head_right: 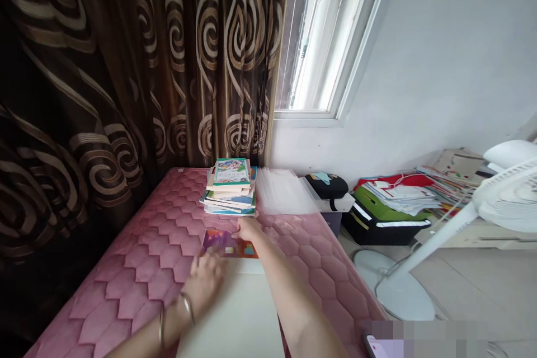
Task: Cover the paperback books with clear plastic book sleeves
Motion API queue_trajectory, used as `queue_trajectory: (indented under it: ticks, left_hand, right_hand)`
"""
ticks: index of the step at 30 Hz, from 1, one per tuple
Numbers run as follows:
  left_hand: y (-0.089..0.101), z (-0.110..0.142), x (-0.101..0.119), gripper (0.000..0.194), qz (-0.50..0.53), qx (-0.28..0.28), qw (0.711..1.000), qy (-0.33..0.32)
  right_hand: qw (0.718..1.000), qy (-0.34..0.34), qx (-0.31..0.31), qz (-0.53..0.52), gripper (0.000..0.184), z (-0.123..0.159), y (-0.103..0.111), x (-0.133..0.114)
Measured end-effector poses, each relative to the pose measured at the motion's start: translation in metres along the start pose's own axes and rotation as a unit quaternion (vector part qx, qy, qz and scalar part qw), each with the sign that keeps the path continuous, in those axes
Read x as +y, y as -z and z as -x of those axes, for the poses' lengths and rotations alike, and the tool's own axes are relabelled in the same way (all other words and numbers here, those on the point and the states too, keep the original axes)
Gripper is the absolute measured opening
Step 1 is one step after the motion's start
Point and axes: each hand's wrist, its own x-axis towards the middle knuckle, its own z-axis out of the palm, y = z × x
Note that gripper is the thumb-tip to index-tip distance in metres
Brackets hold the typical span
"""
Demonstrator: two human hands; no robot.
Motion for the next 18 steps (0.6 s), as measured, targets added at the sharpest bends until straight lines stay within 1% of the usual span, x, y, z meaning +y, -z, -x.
queue_trajectory:
  ticks: [1,2,3,4,5,7,8,10,14,18]
  left_hand:
    - [-0.011,0.014,0.019,0.043,-0.012,0.047,0.996,-0.072]
    - [-0.021,0.028,0.036,0.039,-0.021,0.101,0.984,-0.148]
    - [-0.031,0.040,0.051,0.035,-0.033,0.155,0.967,-0.199]
    - [-0.039,0.050,0.063,0.030,-0.043,0.209,0.954,-0.209]
    - [-0.044,0.057,0.071,0.028,-0.056,0.238,0.950,-0.193]
    - [-0.047,0.062,0.080,0.025,-0.063,0.263,0.950,-0.157]
    - [-0.045,0.061,0.081,0.024,-0.057,0.262,0.952,-0.146]
    - [-0.039,0.055,0.080,0.024,-0.034,0.243,0.958,-0.150]
    - [-0.033,0.045,0.082,0.026,0.000,0.179,0.967,-0.182]
    - [-0.028,0.048,0.083,0.028,0.031,0.120,0.968,-0.219]
  right_hand:
    - [1.000,0.001,0.000,-0.001,0.030,-0.001,-0.001,0.001]
    - [1.000,0.001,-0.001,-0.002,0.030,-0.002,-0.002,0.002]
    - [1.000,0.000,-0.002,-0.002,0.030,-0.003,-0.002,0.002]
    - [1.000,-0.002,-0.003,-0.002,0.031,-0.004,-0.003,0.003]
    - [1.000,-0.005,-0.004,-0.001,0.031,-0.005,-0.003,0.003]
    - [1.000,-0.013,-0.008,0.000,0.032,-0.006,-0.004,0.003]
    - [1.000,-0.017,-0.010,0.001,0.032,-0.006,-0.004,0.003]
    - [1.000,-0.025,-0.017,0.001,0.032,-0.005,-0.003,0.002]
    - [0.999,-0.032,-0.028,0.001,0.030,-0.004,-0.002,0.000]
    - [0.999,-0.031,-0.028,0.004,0.025,-0.001,0.004,0.004]
